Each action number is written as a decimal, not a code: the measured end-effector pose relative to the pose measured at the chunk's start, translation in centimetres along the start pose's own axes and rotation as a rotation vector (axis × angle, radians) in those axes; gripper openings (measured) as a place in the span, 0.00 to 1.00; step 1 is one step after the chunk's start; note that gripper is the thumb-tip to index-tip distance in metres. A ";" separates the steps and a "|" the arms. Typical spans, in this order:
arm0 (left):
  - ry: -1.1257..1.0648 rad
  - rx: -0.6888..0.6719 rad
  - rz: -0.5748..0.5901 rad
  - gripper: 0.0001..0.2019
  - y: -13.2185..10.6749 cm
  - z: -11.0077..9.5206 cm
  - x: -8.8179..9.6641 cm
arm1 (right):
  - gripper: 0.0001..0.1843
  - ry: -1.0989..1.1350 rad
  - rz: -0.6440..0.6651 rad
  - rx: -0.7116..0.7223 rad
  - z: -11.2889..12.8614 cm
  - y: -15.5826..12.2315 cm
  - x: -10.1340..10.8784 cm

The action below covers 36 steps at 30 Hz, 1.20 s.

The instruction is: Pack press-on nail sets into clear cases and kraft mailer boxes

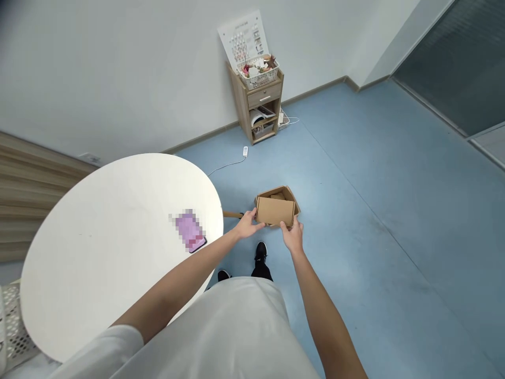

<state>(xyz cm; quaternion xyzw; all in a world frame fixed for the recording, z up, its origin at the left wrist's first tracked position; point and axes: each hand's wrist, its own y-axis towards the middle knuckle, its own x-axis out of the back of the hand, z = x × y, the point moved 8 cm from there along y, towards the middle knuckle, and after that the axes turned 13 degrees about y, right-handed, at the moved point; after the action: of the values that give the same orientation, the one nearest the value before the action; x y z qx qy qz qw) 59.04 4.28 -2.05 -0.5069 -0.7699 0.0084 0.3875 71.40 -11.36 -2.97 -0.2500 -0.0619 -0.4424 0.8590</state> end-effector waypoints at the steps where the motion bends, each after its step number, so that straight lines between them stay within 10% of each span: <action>1: 0.004 -0.007 -0.011 0.33 0.5 -0.2 0.1 | 0.39 0.014 -0.005 -0.020 -0.2 0.3 0.2; 6: 0.001 0.026 -0.021 0.34 -0.4 0.9 0.0 | 0.37 0.010 -0.021 -0.034 -1.6 -0.1 0.8; 12: -0.177 0.142 0.091 0.27 -8.3 5.1 0.3 | 0.28 0.014 0.142 0.008 -2.0 -4.6 -3.0; 26: -0.226 0.393 -0.492 0.19 -37.9 20.5 10.5 | 0.22 -0.079 0.779 0.331 5.3 -23.7 -26.8; 36: -0.334 0.720 -0.700 0.22 -52.2 28.3 10.3 | 0.15 -0.411 1.423 0.447 6.6 -39.0 -40.0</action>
<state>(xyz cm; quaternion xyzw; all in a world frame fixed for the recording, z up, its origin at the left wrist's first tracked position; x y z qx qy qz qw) -0.47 -2.25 5.37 -0.0461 -0.8927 0.2232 0.3889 17.22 2.16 4.30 -0.1273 -0.1324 0.2943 0.9379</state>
